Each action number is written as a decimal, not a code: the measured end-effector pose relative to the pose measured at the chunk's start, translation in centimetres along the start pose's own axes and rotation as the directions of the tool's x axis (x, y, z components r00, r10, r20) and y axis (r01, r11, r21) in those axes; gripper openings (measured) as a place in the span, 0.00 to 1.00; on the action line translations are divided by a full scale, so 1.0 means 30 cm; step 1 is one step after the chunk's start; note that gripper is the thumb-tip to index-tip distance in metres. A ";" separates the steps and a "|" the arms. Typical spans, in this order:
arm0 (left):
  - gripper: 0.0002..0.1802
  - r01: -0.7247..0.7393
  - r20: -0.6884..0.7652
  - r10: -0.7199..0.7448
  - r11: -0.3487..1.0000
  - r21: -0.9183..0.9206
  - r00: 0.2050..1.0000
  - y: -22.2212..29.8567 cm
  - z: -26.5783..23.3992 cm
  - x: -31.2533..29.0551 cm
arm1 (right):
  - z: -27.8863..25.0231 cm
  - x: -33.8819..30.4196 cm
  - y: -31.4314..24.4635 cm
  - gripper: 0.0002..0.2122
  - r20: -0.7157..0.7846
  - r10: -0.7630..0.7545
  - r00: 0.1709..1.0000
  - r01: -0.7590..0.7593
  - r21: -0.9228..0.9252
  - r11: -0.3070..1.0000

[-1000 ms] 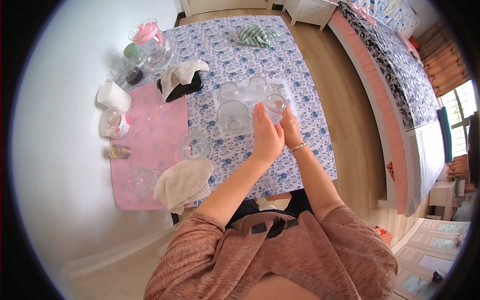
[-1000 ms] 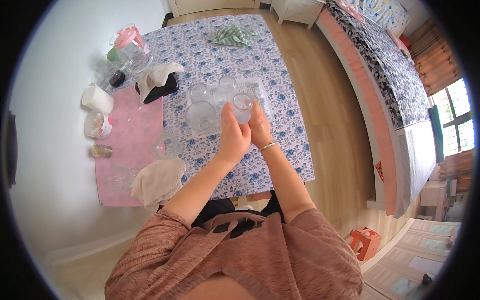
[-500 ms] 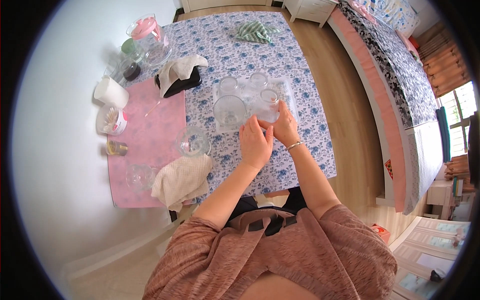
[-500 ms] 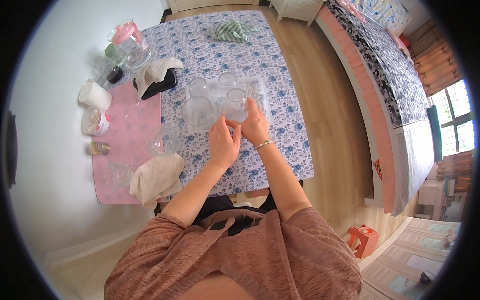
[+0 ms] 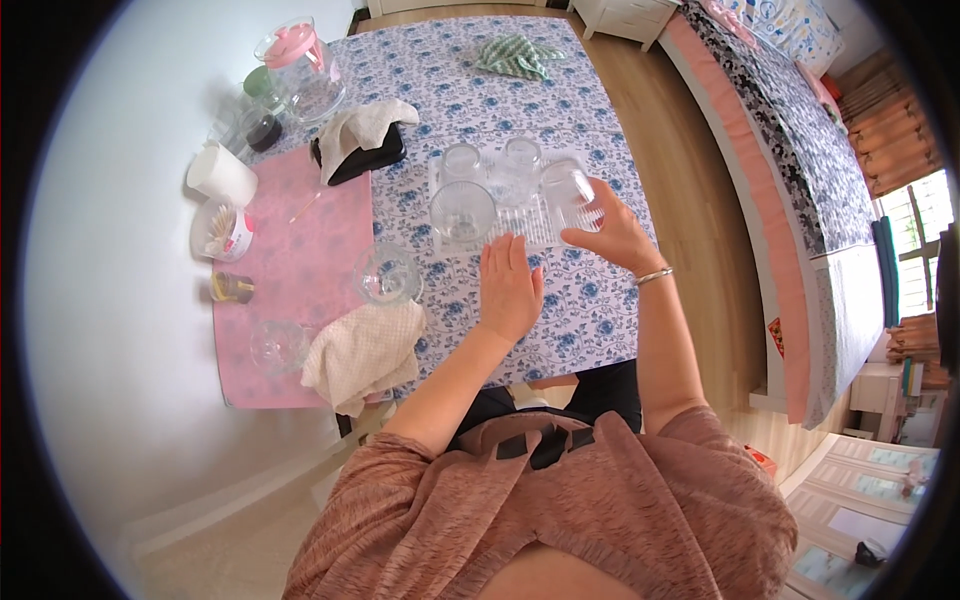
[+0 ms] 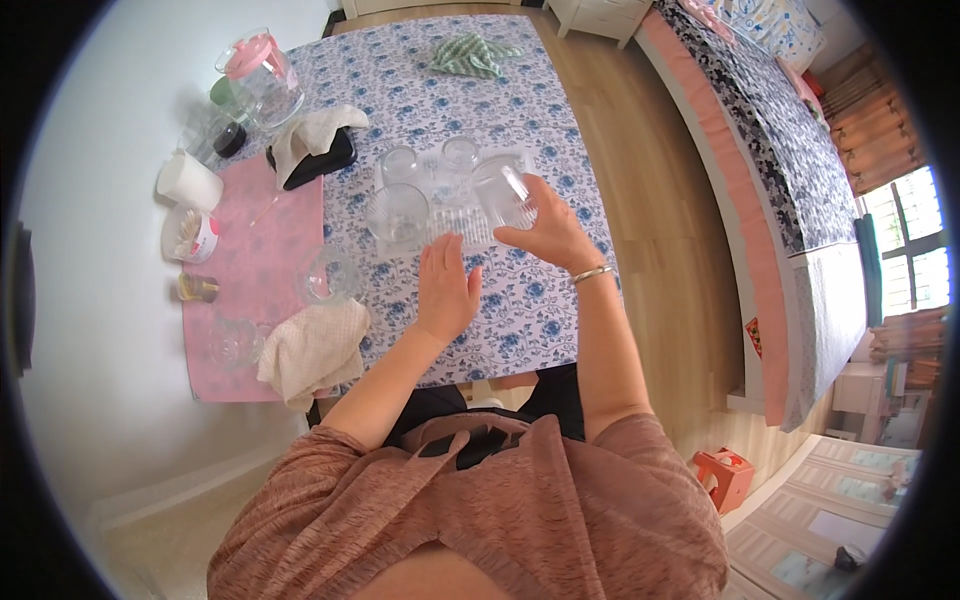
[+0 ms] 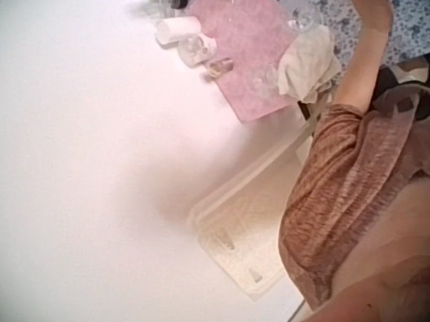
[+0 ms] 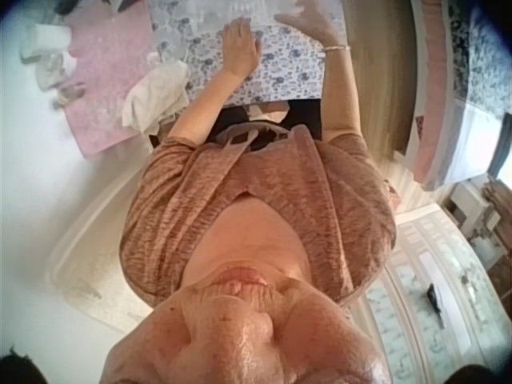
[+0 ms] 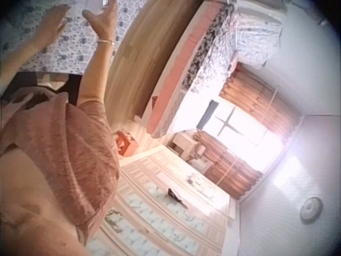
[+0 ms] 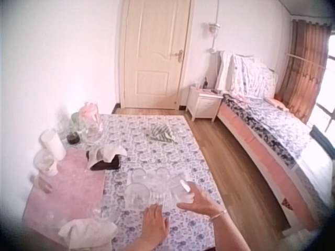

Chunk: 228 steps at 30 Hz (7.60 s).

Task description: The person wipes several transparent glasses with a white cloth, rotating them to clean the interior and exterior surfaces, and then arranges them on a transparent tray on the table.

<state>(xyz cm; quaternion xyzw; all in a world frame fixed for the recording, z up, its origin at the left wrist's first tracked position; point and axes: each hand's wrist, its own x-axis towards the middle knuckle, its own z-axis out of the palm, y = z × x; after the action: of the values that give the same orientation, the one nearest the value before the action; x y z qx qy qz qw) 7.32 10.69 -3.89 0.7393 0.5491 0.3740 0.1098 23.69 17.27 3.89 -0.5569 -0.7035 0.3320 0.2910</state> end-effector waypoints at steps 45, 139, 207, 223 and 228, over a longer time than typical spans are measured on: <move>0.34 0.016 -0.058 -0.017 1.000 -0.016 0.998 0.010 -0.003 -0.018 | 0.072 0.285 -0.149 0.30 0.102 0.061 0.993 -0.010 -0.444 0.896; 0.23 -0.109 0.008 0.109 0.990 0.091 0.994 -0.069 -0.052 -0.028 | 0.252 0.013 -0.103 0.28 -0.108 -0.155 0.982 0.126 -0.236 0.964; 0.31 0.155 0.063 -0.142 0.871 -0.467 0.988 0.025 0.147 0.155 | 0.158 0.253 0.224 0.41 -0.302 0.085 0.949 0.036 0.373 0.927; 0.26 0.028 0.038 -0.015 0.920 -0.391 0.999 0.031 0.103 0.108 | 0.158 0.216 0.225 0.39 -0.319 0.057 0.946 0.089 0.427 0.900; 0.22 -0.118 -0.039 0.112 0.919 -0.377 0.993 0.070 -0.106 0.027 | 0.148 0.126 0.262 0.27 -0.492 0.145 0.858 0.055 0.370 0.927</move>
<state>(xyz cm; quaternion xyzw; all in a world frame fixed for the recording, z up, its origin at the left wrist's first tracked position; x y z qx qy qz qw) 6.81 9.84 -0.12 0.7321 0.4230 0.4848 0.2237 24.06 21.57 -4.89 -0.5761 -0.5119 0.3060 0.5589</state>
